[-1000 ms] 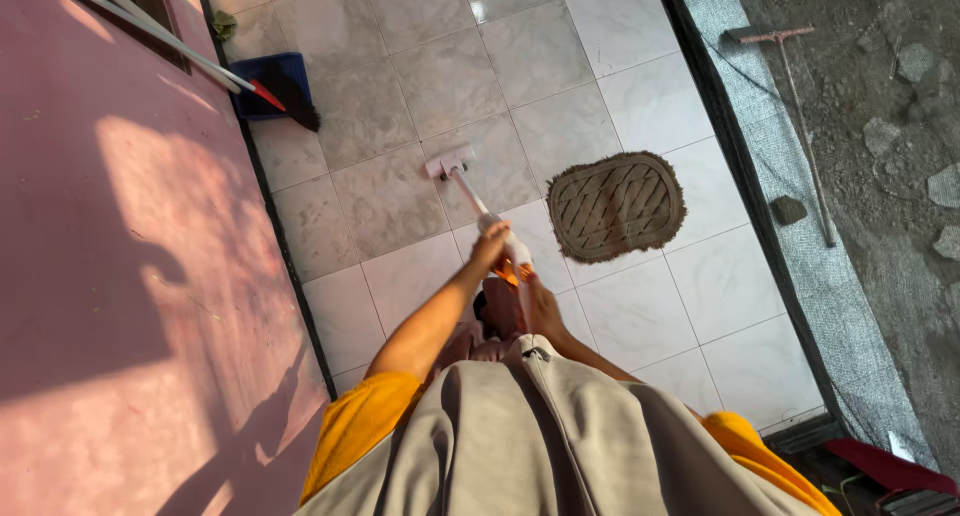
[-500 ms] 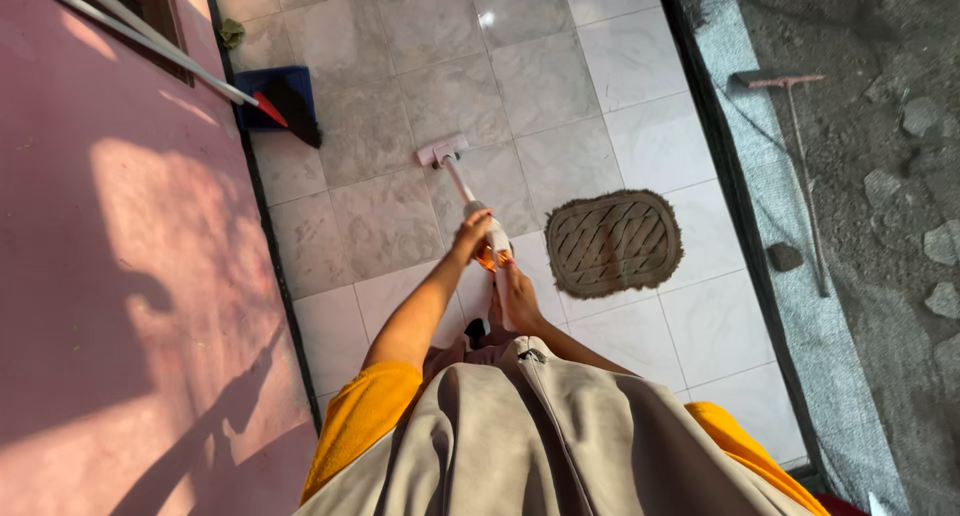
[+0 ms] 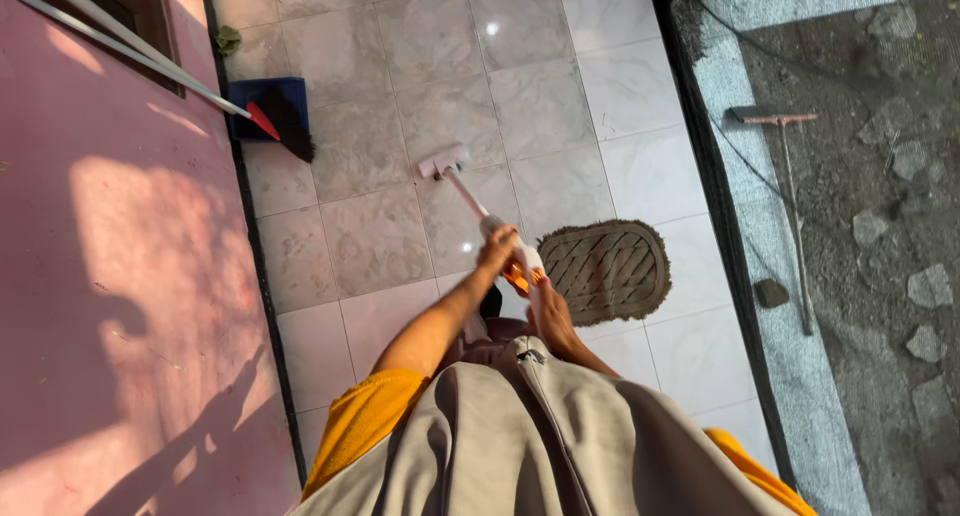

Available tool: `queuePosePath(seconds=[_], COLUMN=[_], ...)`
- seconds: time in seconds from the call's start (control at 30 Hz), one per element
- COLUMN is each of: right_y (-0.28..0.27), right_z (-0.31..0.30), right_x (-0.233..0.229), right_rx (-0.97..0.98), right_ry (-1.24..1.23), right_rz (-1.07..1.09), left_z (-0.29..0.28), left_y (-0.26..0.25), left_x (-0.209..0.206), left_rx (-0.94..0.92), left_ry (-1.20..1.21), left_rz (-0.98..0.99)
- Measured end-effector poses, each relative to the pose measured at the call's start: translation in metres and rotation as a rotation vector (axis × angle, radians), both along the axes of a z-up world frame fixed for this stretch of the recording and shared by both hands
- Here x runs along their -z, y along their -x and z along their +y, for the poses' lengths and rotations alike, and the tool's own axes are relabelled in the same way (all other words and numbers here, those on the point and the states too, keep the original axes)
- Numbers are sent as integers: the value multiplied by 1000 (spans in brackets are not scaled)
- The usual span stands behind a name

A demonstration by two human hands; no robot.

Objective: The person vacuums a tiled floor, moving a vacuum cleaner head across the surface while maneuvering around a rug and furniture.

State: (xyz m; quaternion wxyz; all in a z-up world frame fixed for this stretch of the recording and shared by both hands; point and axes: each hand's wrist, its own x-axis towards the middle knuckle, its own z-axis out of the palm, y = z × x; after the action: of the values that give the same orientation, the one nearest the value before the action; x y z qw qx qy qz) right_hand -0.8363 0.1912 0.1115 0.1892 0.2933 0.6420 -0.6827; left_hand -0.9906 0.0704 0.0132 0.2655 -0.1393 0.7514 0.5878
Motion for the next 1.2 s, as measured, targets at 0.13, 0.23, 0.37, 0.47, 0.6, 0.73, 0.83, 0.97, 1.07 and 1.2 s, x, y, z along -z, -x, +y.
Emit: queuePosePath(seconds=[0.13, 0.23, 0.37, 0.47, 0.6, 0.73, 0.83, 0.97, 1.07, 1.2], right_y=[-22, -16, 20, 68, 147, 225, 256, 254, 233, 203], right_z=[27, 31, 14, -12, -62, -107, -118, -106, -81, -51], right_x=[-22, -26, -15, -7, 5, 16, 19, 21, 27, 4], right_rx=[140, 92, 51, 29, 144, 85, 72, 35, 41, 156], right_ry=[145, 93, 64, 62, 268, 266, 259, 152, -36, -58], right_rz=[-129, -123, -15, -33, -96, -3, 90, 119, 64, -22], left_z=[39, 40, 23, -3, -45, -86, -97, -92, -64, -26], left_y=[-27, -19, 15, 68, 149, 232, 270, 269, 246, 207], left_x=[-4, -5, -4, -1, 7, 6, 5, 12, 16, -2], left_rx=[19, 62, 44, 51, 3, 0, -29, 52, 124, 179], left_ry=[-5, -2, 6, -25, -124, -189, -249, -189, 158, 154], left_rz=[-27, -55, -76, -67, -70, -148, -107, 51, -77, -97])
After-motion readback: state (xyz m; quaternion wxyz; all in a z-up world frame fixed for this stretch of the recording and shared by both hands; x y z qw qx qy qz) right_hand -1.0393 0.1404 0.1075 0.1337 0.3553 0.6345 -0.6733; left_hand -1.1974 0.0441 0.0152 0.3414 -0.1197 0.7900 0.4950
